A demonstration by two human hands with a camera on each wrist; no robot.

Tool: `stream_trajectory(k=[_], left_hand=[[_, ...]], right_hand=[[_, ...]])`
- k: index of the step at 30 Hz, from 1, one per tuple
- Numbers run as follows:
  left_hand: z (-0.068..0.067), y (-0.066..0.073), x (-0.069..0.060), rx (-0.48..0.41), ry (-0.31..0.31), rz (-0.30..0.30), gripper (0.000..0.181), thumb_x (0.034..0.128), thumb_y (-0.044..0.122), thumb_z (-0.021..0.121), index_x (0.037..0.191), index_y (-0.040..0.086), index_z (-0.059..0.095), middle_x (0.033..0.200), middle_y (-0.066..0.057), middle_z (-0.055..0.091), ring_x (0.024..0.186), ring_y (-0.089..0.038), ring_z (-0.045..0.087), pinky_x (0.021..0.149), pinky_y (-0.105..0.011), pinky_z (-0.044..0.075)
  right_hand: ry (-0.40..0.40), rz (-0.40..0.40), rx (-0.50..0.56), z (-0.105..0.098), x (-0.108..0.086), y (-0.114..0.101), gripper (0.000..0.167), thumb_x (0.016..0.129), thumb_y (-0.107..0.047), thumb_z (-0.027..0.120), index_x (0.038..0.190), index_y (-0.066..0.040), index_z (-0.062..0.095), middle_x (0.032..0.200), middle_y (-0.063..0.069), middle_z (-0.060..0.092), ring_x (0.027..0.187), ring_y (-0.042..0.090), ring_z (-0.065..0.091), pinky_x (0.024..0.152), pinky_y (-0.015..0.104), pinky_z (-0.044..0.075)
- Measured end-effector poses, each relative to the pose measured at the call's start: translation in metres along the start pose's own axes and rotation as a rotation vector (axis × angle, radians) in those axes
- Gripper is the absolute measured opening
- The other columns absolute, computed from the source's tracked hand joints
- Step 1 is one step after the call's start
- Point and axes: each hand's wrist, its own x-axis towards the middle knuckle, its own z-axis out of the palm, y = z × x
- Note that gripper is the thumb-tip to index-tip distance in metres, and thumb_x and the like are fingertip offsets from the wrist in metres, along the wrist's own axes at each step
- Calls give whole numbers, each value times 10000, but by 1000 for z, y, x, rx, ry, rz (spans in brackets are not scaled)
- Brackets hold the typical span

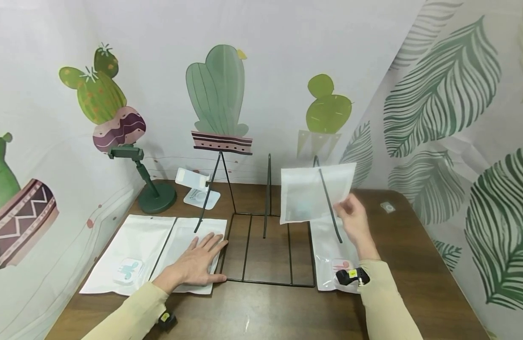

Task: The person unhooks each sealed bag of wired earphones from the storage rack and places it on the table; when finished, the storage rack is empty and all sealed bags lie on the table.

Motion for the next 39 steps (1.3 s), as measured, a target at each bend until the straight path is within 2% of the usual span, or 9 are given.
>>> stream_trajectory(k=[4, 7, 11, 21, 30, 34, 39], left_hand=[[0, 0, 0, 3, 3, 0, 1011, 783, 805, 495, 1552, 194, 254, 1621, -84, 211, 1490, -330, 176, 1148, -649, 160], [-1, 0, 0, 0, 4, -2, 1007, 784, 801, 501, 1550, 193, 261, 1620, -84, 216, 1490, -329, 177, 1148, -649, 162], [-1, 1, 0, -5, 2, -4, 1006, 784, 801, 501, 1549, 192, 265, 1621, -81, 215, 1492, -327, 174, 1150, -645, 162], [-1, 1, -1, -15, -2, -8, 1006, 783, 795, 511, 1550, 191, 264, 1621, -84, 212, 1494, -330, 160, 1153, -646, 151], [-3, 2, -1, -24, 8, -1, 1000, 786, 777, 530, 1546, 178, 274, 1617, -88, 224, 1493, -333, 163, 1149, -652, 154], [-3, 2, -2, -28, 11, 3, 1000, 787, 777, 530, 1544, 175, 279, 1615, -91, 229, 1492, -335, 169, 1146, -656, 156], [-2, 1, -2, -20, 10, 2, 1002, 787, 785, 518, 1546, 179, 274, 1617, -89, 223, 1493, -331, 166, 1144, -657, 160]], right_hand=[[10, 3, -18, -2, -2, 0, 236, 893, 39, 646, 999, -166, 596, 928, -236, 645, 822, -7, 600, 668, 140, 510], [12, 16, 16, -2, -5, -2, 268, 888, 63, 638, 970, -189, 594, 905, -218, 651, 806, -3, 598, 659, 147, 516], [23, 24, 45, -2, -7, -3, 264, 884, 83, 631, 956, -170, 603, 888, -195, 658, 813, 3, 602, 667, 137, 508], [51, 25, -13, -9, -11, 16, 240, 891, 69, 627, 983, -152, 603, 890, -231, 641, 798, -4, 584, 655, 119, 477], [78, 19, 72, -9, -19, 5, 320, 884, 149, 568, 937, -163, 619, 867, -196, 667, 783, -16, 591, 649, 117, 469], [85, 16, 63, -10, -23, -5, 288, 885, 157, 559, 922, -124, 615, 859, -208, 665, 795, -2, 590, 669, 117, 471], [92, 14, -18, -14, -27, -4, 149, 898, 117, 579, 960, -19, 590, 878, -243, 639, 812, 3, 572, 687, 115, 466]])
